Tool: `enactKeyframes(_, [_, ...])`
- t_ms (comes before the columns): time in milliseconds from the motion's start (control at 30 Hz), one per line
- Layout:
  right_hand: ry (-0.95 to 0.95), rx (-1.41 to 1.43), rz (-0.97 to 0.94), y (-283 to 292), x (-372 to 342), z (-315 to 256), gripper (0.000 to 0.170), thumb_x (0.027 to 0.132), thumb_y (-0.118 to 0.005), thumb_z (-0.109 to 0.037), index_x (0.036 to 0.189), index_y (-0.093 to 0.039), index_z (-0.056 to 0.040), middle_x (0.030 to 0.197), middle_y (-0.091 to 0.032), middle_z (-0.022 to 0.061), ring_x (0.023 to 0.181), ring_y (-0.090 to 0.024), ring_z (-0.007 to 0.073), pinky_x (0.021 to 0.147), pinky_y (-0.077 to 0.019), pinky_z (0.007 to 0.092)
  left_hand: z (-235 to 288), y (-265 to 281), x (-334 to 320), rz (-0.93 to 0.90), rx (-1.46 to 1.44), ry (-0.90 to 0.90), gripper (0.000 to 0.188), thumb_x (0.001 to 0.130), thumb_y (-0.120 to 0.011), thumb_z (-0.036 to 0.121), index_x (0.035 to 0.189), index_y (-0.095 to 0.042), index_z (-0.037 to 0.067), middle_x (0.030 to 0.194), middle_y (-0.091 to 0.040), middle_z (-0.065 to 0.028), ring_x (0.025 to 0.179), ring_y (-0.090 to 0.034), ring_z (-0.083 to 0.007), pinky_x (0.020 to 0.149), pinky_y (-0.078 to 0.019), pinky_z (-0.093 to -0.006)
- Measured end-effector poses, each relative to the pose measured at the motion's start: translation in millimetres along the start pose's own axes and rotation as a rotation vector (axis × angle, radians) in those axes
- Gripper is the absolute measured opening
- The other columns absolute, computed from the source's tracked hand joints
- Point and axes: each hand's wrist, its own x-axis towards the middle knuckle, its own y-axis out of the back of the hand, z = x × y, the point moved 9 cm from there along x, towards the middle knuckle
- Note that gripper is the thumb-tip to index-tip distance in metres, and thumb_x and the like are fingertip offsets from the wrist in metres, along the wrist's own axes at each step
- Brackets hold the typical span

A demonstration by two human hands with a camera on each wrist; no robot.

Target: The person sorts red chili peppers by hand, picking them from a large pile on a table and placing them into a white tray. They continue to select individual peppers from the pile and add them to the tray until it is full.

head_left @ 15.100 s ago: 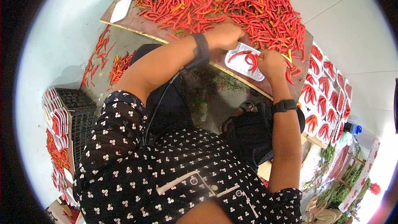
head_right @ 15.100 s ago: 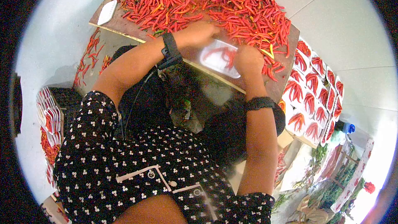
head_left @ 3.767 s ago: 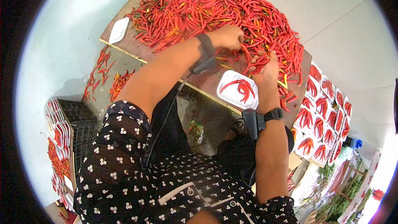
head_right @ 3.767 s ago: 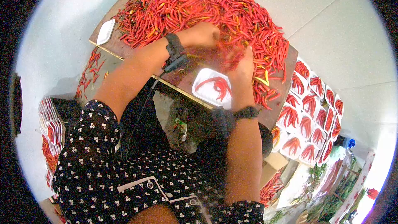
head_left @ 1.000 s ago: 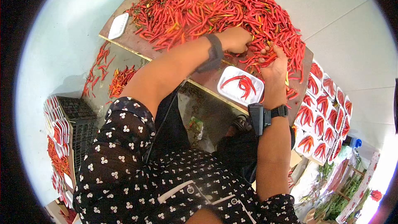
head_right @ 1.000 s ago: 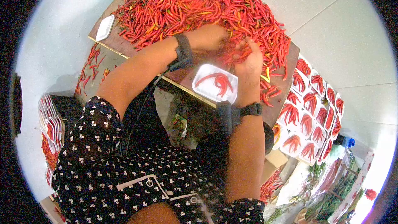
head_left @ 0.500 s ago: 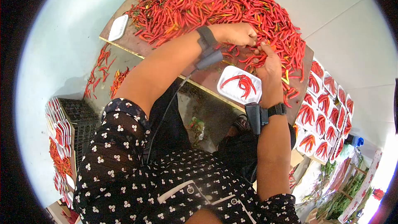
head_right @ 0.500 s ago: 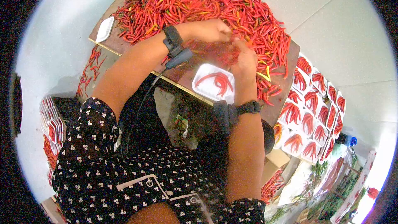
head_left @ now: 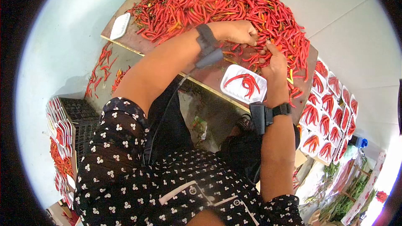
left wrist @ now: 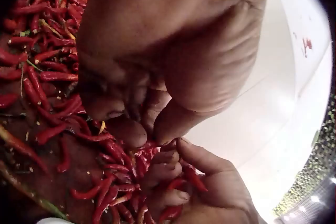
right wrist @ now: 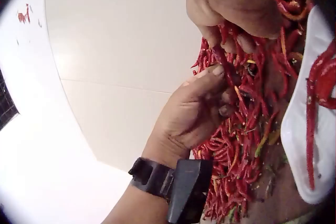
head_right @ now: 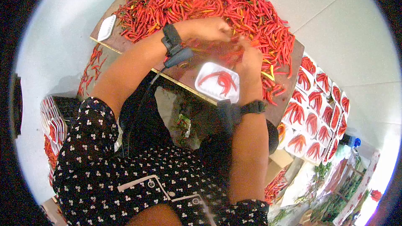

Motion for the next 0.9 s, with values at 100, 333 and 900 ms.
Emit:
enactKeyframes(100, [0.021, -0.057, 0.015, -0.9, -3.4, -3.4, 0.008, 0.080, -0.058, -0.015, 0.078, -0.053, -0.0091, 0.066, -0.051, -0.0005, 0.055, -0.047, 0.0093, 0.043, -0.0336, 0.0213, 2.9, -1.2, -3.1, 0.007, 0.017, -0.020, 0.020, 0.079, -0.050, 0.021, 0.067, -0.054, 0.005, 0.058, -0.048, 0.0030, 0.054, -0.042, -0.0063, 0.048, -0.0371, -0.0261])
enactKeyframes(333, [0.016, -0.037, 0.009, 1.7, 1.6, 0.7, 0.011, 0.079, -0.059, -0.018, 0.079, -0.052, -0.0095, 0.066, -0.052, 0.0008, 0.056, -0.048, 0.0104, 0.042, -0.0323, 0.0223, 20.9, 2.1, -19.7, 0.046, -0.166, 0.032, 0.022, 0.079, -0.053, 0.023, 0.071, -0.057, 0.002, 0.058, -0.051, -0.0001, 0.054, -0.045, -0.0085, 0.050, -0.0396, -0.0274])
enactKeyframes(900, [0.028, 0.210, -0.092, 10.0, 13.3, -9.1, 0.015, 0.082, -0.047, -0.022, 0.083, -0.049, -0.0074, 0.075, -0.055, 0.0074, 0.066, -0.055, 0.0204, 0.044, -0.0376, 0.0264, -13.5, 7.2, -5.9, 0.343, 0.731, 0.053, 0.020, 0.067, -0.052, 0.016, 0.079, -0.061, 0.003, 0.075, -0.059, -0.0192, 0.075, -0.058, -0.0346, 0.065, -0.0457, -0.0444])
